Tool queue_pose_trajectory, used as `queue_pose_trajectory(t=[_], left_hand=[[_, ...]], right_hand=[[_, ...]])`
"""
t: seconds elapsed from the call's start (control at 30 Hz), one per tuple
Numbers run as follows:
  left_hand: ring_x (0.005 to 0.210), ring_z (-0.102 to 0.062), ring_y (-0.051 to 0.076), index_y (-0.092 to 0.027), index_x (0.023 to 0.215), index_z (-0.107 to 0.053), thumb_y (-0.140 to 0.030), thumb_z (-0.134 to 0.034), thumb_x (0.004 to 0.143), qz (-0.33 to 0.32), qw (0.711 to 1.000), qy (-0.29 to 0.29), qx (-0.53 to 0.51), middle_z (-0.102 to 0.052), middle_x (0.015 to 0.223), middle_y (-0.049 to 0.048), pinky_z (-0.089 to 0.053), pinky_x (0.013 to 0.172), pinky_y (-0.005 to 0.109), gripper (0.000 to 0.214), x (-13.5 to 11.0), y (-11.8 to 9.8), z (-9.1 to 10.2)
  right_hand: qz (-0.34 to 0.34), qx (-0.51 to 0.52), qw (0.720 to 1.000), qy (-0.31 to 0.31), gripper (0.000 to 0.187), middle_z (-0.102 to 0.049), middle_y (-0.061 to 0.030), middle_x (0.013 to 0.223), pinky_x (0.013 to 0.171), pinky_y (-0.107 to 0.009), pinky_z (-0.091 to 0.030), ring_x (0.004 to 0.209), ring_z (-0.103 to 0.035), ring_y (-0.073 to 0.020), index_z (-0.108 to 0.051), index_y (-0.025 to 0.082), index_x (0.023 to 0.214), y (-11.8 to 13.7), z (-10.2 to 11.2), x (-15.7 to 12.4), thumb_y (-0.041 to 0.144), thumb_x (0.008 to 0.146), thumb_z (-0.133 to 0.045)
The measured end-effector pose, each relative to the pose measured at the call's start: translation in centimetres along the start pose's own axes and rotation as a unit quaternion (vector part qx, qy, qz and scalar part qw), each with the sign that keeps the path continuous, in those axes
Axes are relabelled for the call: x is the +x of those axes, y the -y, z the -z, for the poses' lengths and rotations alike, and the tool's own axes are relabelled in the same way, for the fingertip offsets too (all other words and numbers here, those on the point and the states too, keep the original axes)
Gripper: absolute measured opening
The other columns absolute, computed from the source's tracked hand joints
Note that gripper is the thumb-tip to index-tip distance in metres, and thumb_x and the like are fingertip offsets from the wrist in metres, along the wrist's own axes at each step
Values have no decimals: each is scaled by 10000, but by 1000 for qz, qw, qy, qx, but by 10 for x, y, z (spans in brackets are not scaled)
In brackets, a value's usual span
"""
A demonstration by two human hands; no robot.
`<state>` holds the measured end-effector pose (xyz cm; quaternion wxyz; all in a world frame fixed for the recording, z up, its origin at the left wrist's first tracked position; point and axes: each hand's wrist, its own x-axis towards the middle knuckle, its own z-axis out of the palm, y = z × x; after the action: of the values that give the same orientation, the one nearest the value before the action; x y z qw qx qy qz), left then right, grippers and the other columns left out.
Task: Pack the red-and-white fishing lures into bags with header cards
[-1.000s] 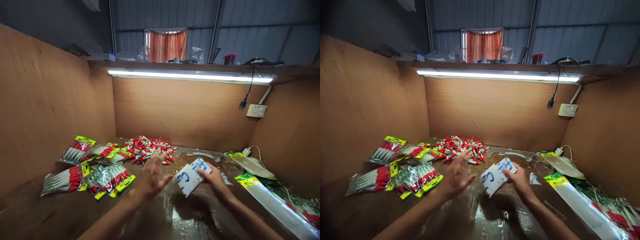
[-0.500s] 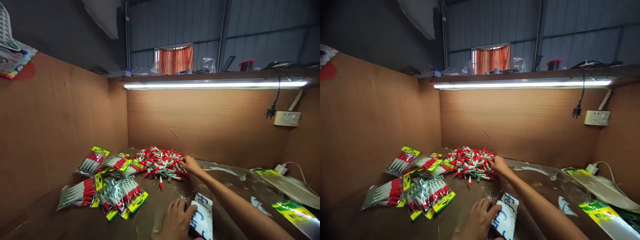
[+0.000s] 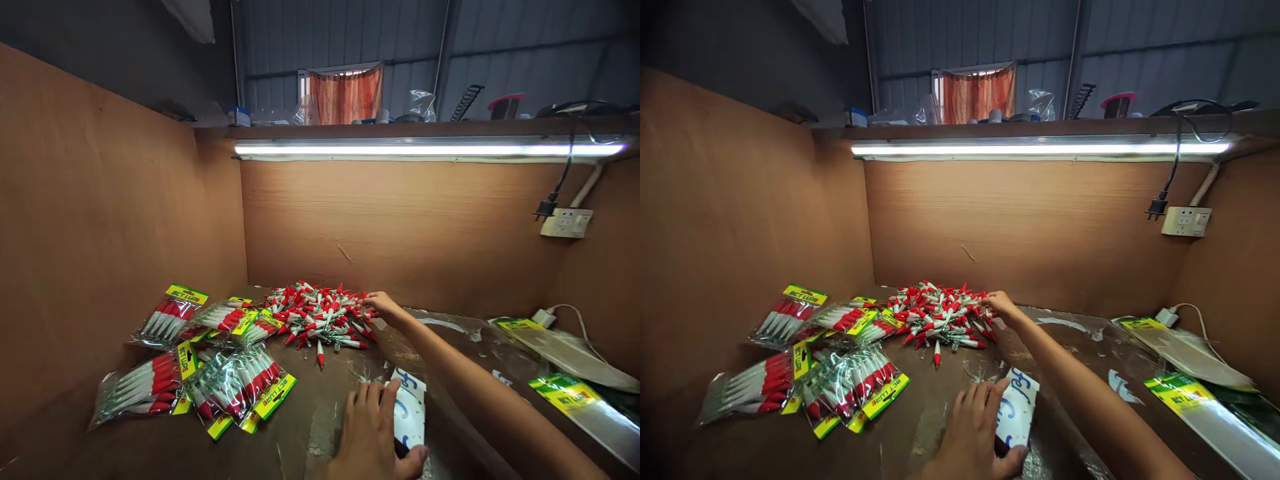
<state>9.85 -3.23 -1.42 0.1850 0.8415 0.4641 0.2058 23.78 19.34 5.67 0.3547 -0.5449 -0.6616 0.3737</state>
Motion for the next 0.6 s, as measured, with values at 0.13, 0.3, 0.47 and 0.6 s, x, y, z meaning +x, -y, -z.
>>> queue_pose_trajectory(t=[0.13, 0.3, 0.47, 0.6], left_hand=[[1271, -369, 471, -297, 1547, -277, -733, -693, 612, 7, 1000, -12, 9, -448, 1449, 173, -247, 1052, 632, 1112, 1, -1, -3], [1262, -413, 407, -274, 1533, -312, -454, -641, 708, -8, 999, -22, 38, -490, 1417, 145, -282, 1066, 569, 906, 0, 0, 9], [1309, -405, 363, -278, 1533, -307, -410, -610, 735, -44, 997, 17, 60, -463, 1459, 109, -303, 1086, 526, 864, -1, -5, 22], [1327, -404, 372, -288, 1542, -282, -368, -620, 738, -67, 994, 48, 71, -446, 1479, 107, -300, 1103, 528, 875, -6, -5, 31]], right_hand=[[35, 124, 991, -22, 343, -655, -24, 764, 557, -229, -463, 588, -546, -100, -658, 146, 913, -22, 35, -40, 436, 751, -742], [45, 190, 976, -92, 386, -646, 2, 723, 537, -236, -432, 541, -500, -86, -631, 165, 834, -61, 55, -85, 443, 617, -788], [24, 205, 972, -115, 403, -597, 40, 607, 476, -228, -381, 473, -459, -81, -632, 165, 770, -89, 54, -95, 438, 536, -814], [18, 206, 976, -73, 379, -619, 33, 582, 474, -227, -389, 485, -488, -101, -693, 153, 777, -92, 49, -87, 365, 510, -857]])
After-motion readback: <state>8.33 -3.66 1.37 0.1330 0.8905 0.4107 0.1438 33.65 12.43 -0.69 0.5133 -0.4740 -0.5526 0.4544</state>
